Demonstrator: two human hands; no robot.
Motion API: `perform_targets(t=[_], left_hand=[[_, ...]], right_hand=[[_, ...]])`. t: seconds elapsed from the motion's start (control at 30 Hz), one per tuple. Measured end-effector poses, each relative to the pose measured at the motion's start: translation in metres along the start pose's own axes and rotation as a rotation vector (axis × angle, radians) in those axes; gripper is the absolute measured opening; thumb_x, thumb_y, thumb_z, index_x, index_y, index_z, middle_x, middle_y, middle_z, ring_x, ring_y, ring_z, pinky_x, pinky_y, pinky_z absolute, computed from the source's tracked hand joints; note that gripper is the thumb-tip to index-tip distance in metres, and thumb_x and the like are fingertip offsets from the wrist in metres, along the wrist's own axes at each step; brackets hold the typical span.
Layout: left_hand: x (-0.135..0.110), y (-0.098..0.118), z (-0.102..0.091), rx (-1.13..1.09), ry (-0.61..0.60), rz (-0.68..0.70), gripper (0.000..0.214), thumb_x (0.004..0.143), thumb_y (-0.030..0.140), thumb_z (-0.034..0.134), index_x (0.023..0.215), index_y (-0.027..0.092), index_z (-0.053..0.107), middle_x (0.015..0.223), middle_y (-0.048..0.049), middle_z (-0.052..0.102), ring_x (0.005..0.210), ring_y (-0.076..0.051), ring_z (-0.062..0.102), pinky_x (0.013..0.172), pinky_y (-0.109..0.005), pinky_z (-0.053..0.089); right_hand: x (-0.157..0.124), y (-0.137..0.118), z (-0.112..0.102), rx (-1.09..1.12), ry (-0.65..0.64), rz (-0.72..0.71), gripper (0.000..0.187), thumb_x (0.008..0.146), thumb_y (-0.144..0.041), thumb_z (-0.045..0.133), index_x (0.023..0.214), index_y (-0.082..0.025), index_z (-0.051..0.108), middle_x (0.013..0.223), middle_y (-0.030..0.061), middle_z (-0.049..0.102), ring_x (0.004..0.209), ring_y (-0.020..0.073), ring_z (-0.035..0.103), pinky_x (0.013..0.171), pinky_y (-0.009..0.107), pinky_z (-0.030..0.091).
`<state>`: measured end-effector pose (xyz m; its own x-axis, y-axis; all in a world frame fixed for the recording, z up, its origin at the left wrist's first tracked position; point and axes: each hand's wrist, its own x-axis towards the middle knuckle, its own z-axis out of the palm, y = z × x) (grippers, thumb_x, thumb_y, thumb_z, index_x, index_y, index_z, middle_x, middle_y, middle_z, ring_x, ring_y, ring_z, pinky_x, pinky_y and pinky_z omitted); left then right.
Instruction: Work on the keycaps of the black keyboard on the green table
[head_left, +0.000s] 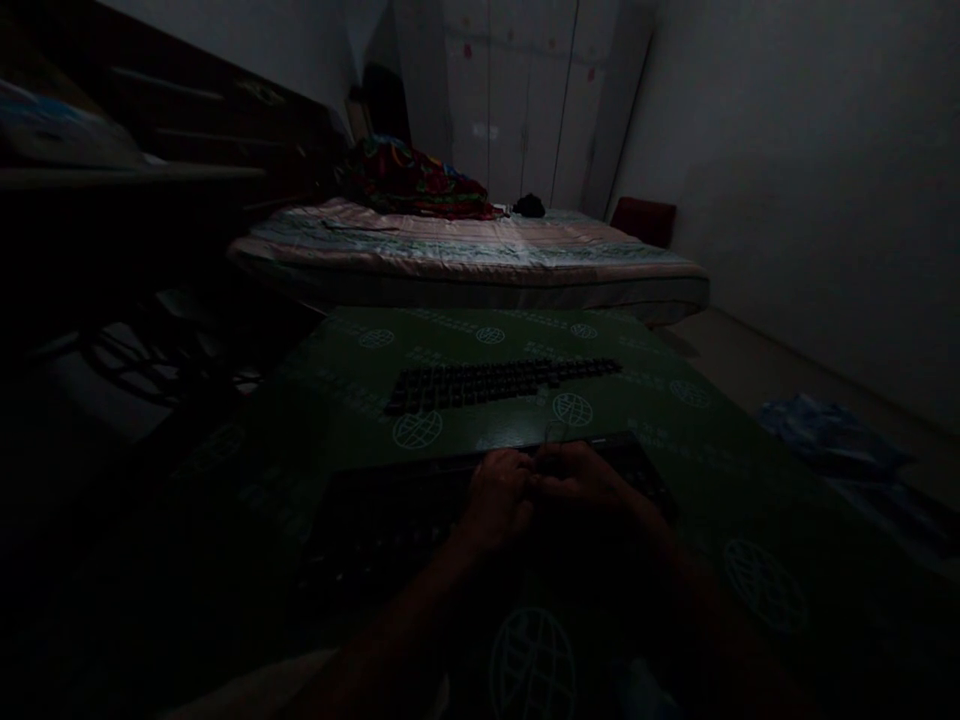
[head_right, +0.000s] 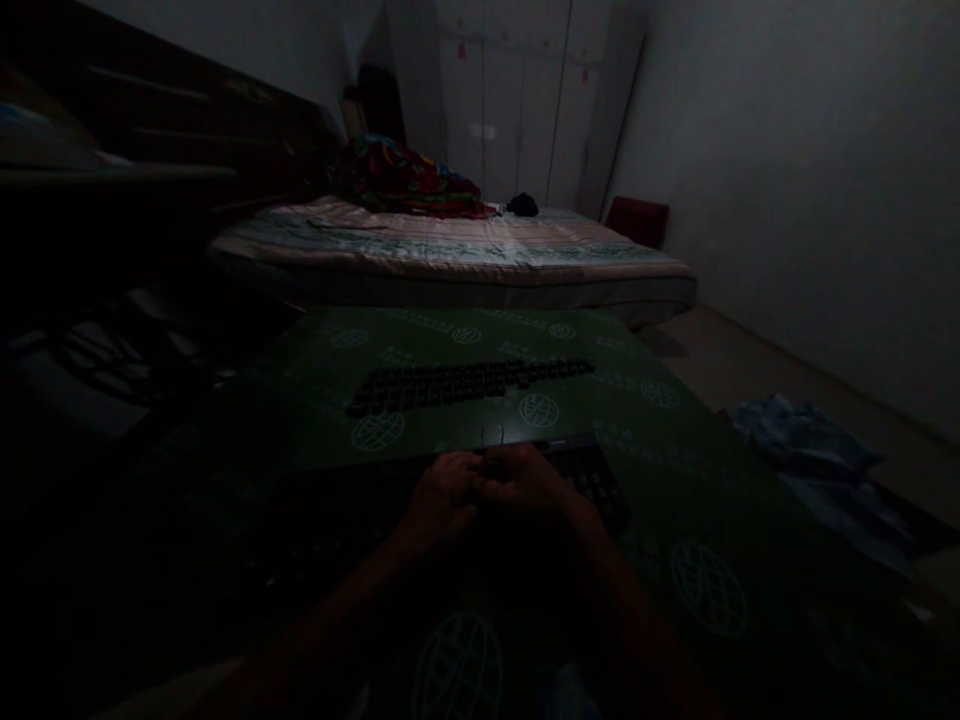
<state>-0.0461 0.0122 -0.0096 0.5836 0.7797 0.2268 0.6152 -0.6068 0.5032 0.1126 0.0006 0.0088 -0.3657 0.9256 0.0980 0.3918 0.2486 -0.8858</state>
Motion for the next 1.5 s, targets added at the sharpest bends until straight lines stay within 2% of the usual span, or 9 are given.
perform_targets(t=[0.17,0.53,0.9,1.0,1.1,1.17,1.27,1.37,1.5], left_hand=[[0.000,-0.001,0.000,0.008,0.009,0.013,0.024,0.066,0.014,0.053,0.085,0.020,0.065,0.102,-0.0061,0.062,0.099,-0.023,0.051,0.087,-0.039,0.039],[-0.003,0.000,0.002,0.024,0.015,0.034,0.022,0.071,0.016,0.054,0.089,0.019,0.065,0.104,-0.0049,0.061,0.100,-0.023,0.049,0.088,-0.039,0.039],[-0.006,0.006,0.002,-0.012,0.152,0.045,0.012,0.078,0.016,0.049,0.083,0.016,0.060,0.091,-0.0065,0.063,0.091,-0.020,0.054,0.082,-0.036,0.043],[-0.008,0.010,-0.002,-0.076,0.201,-0.010,0.015,0.078,0.016,0.047,0.083,0.016,0.061,0.087,-0.0063,0.064,0.085,-0.019,0.056,0.077,-0.033,0.045],[-0.009,0.013,-0.006,-0.197,0.216,-0.137,0.016,0.075,0.017,0.049,0.083,0.016,0.063,0.084,-0.0050,0.064,0.081,-0.017,0.058,0.073,-0.030,0.046],[-0.009,0.015,-0.008,-0.306,0.217,-0.235,0.016,0.073,0.020,0.052,0.083,0.017,0.063,0.083,-0.0036,0.064,0.079,-0.017,0.060,0.072,-0.029,0.047],[-0.008,0.017,-0.013,-0.543,0.211,-0.368,0.019,0.070,0.024,0.056,0.087,0.019,0.063,0.084,-0.0017,0.066,0.079,-0.017,0.062,0.069,-0.028,0.048],[-0.007,0.016,-0.021,-0.749,0.262,-0.473,0.024,0.064,0.027,0.063,0.086,0.018,0.062,0.082,-0.0015,0.067,0.077,-0.018,0.063,0.068,-0.027,0.048],[-0.006,0.011,-0.032,-0.982,0.299,-0.552,0.027,0.055,0.027,0.072,0.076,0.015,0.061,0.075,-0.0010,0.067,0.072,-0.017,0.062,0.066,-0.026,0.048]], right_hand=[[0.001,0.001,0.002,0.084,0.058,0.029,0.019,0.072,-0.031,0.056,0.070,-0.013,0.060,0.063,-0.0016,0.055,0.058,0.0102,0.048,0.053,0.020,0.038],[0.004,0.021,0.006,0.484,0.119,0.149,0.013,0.065,-0.027,0.060,0.062,-0.014,0.057,0.056,-0.0030,0.052,0.049,0.0071,0.045,0.047,0.018,0.035],[0.005,0.014,0.002,0.628,0.260,0.180,0.012,0.058,-0.024,0.063,0.057,-0.015,0.055,0.049,-0.0053,0.047,0.042,0.0053,0.040,0.041,0.016,0.031],[0.004,0.009,0.001,0.590,0.261,0.147,0.011,0.060,-0.024,0.063,0.059,-0.015,0.057,0.050,-0.0045,0.049,0.045,0.0064,0.043,0.043,0.017,0.034],[0.003,0.004,0.000,0.531,0.246,0.095,0.010,0.061,-0.024,0.063,0.059,-0.015,0.059,0.054,-0.0029,0.052,0.050,0.0085,0.047,0.047,0.018,0.037],[0.002,0.001,0.000,0.528,0.238,0.085,0.012,0.063,-0.026,0.062,0.060,-0.015,0.059,0.054,-0.0027,0.052,0.050,0.0087,0.046,0.047,0.019,0.037],[0.002,-0.002,0.000,0.505,0.308,0.102,0.016,0.067,-0.031,0.061,0.064,-0.015,0.058,0.054,-0.0033,0.050,0.048,0.0086,0.045,0.045,0.019,0.036],[0.001,-0.006,-0.002,0.324,0.410,0.088,0.020,0.073,-0.034,0.057,0.066,-0.016,0.056,0.055,-0.0033,0.048,0.050,0.0092,0.045,0.047,0.020,0.036],[0.000,-0.018,-0.005,-0.027,0.312,-0.071,0.019,0.079,-0.031,0.049,0.072,-0.016,0.058,0.067,0.0006,0.055,0.063,0.0130,0.052,0.058,0.023,0.041]])
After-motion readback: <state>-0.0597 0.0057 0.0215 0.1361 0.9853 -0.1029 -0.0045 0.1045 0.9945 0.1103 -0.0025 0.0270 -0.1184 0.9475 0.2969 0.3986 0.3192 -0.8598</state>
